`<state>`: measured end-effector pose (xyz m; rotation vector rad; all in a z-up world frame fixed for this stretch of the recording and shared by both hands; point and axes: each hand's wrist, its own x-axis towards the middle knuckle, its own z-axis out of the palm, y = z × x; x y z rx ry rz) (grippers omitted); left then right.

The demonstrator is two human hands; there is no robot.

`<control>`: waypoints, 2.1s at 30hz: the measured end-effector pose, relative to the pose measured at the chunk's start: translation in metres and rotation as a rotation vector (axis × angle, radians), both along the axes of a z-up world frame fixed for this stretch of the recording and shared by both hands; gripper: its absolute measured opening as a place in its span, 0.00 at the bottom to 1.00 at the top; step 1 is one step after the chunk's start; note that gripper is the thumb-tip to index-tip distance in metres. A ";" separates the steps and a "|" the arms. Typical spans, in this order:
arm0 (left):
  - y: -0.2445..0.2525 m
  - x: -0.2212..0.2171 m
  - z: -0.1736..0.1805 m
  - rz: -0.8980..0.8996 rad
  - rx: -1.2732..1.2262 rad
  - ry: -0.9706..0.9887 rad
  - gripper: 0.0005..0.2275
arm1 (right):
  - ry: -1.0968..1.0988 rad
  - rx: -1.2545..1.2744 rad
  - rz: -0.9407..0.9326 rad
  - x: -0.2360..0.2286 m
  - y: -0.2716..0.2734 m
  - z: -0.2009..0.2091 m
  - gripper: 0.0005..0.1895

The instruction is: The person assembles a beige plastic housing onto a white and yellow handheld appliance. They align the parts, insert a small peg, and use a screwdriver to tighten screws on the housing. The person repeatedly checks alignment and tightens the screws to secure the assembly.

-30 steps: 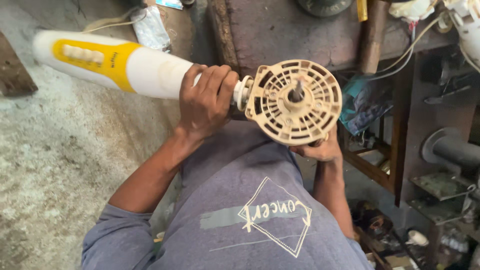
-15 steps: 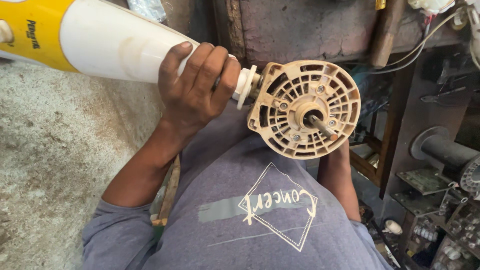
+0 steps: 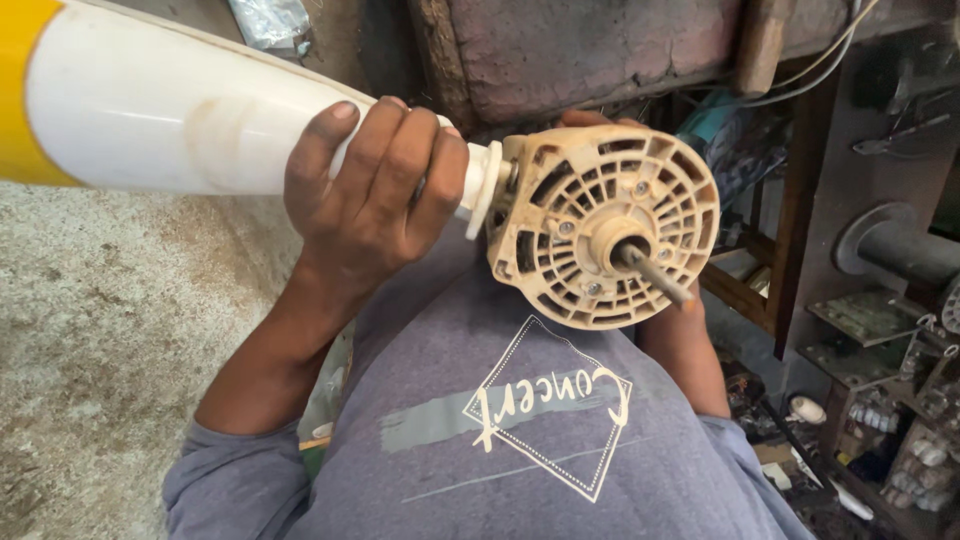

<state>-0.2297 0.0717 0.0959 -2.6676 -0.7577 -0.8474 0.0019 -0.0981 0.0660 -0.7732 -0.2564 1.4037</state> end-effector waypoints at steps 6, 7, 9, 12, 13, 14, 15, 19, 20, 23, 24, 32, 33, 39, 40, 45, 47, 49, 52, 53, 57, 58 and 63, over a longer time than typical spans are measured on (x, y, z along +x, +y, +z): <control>-0.002 -0.002 0.011 -0.034 0.087 0.056 0.05 | 0.020 0.048 0.040 -0.011 0.004 0.009 0.25; -0.002 -0.003 0.009 -0.041 0.080 0.052 0.05 | 0.000 0.037 0.050 -0.012 0.004 0.011 0.25; -0.005 -0.005 0.005 -0.057 0.053 0.047 0.06 | -0.005 0.027 0.053 -0.012 0.003 0.011 0.25; -0.013 -0.009 -0.003 -0.075 0.005 0.051 0.07 | -0.006 -0.004 0.056 -0.013 0.001 0.008 0.26; -0.015 -0.008 -0.006 -0.073 0.005 0.052 0.07 | -0.009 -0.012 0.073 -0.014 0.002 0.005 0.26; -0.016 -0.008 -0.007 -0.074 0.004 0.051 0.07 | -0.014 -0.022 0.082 -0.014 0.002 0.004 0.26; -0.017 -0.007 -0.008 -0.073 0.004 0.049 0.07 | -0.021 -0.029 0.095 -0.014 0.003 0.003 0.26; -0.019 -0.004 -0.009 -0.087 -0.005 0.019 0.07 | -0.039 -0.054 0.112 -0.012 0.005 -0.001 0.28; -0.018 -0.003 -0.008 -0.092 -0.009 0.015 0.07 | -0.048 -0.058 0.114 -0.011 0.005 -0.002 0.28; -0.018 0.000 -0.007 -0.115 -0.034 0.008 0.06 | -0.048 -0.075 0.096 -0.007 -0.004 -0.006 0.30; -0.019 0.001 -0.007 -0.122 -0.046 0.003 0.06 | -0.050 -0.080 0.093 -0.006 -0.008 -0.008 0.30; -0.005 0.018 -0.030 -0.121 -0.254 -0.087 0.05 | -0.037 -0.235 -0.156 0.010 -0.010 -0.027 0.36; -0.005 0.020 -0.036 -0.122 -0.293 -0.121 0.10 | -0.033 -0.270 -0.174 0.012 -0.008 -0.024 0.37; -0.004 0.027 -0.068 -0.111 -0.516 -0.260 0.25 | -0.086 -0.309 -0.012 0.016 0.007 0.015 0.46; -0.006 0.026 -0.073 -0.100 -0.557 -0.265 0.24 | -0.074 -0.274 0.033 0.018 0.008 0.024 0.45; -0.025 0.016 -0.103 -0.156 -1.112 -0.366 0.30 | -0.261 0.063 0.262 0.025 -0.001 0.059 0.49; -0.041 0.018 -0.121 -0.279 -1.546 -0.670 0.36 | -0.547 0.101 0.294 0.023 -0.006 0.069 0.47; -0.051 0.014 -0.138 -0.268 -1.731 -0.769 0.34 | -0.780 0.127 0.310 0.019 -0.007 0.074 0.46; -0.067 0.005 -0.158 -0.249 -1.790 -0.802 0.34 | -0.974 0.170 0.316 0.008 0.000 0.075 0.48; -0.071 0.003 -0.162 -0.253 -1.778 -0.801 0.34 | -0.984 0.199 0.318 0.007 0.004 0.077 0.49; -0.079 -0.003 -0.173 -0.284 -1.699 -0.738 0.34 | -1.062 0.331 0.329 0.000 0.019 0.094 0.46; -0.080 -0.004 -0.175 -0.294 -1.674 -0.726 0.34 | -1.096 0.363 0.329 -0.001 0.022 0.099 0.44; -0.070 -0.004 -0.170 -0.307 -1.424 -0.653 0.33 | -1.308 0.547 0.377 -0.008 0.036 0.124 0.31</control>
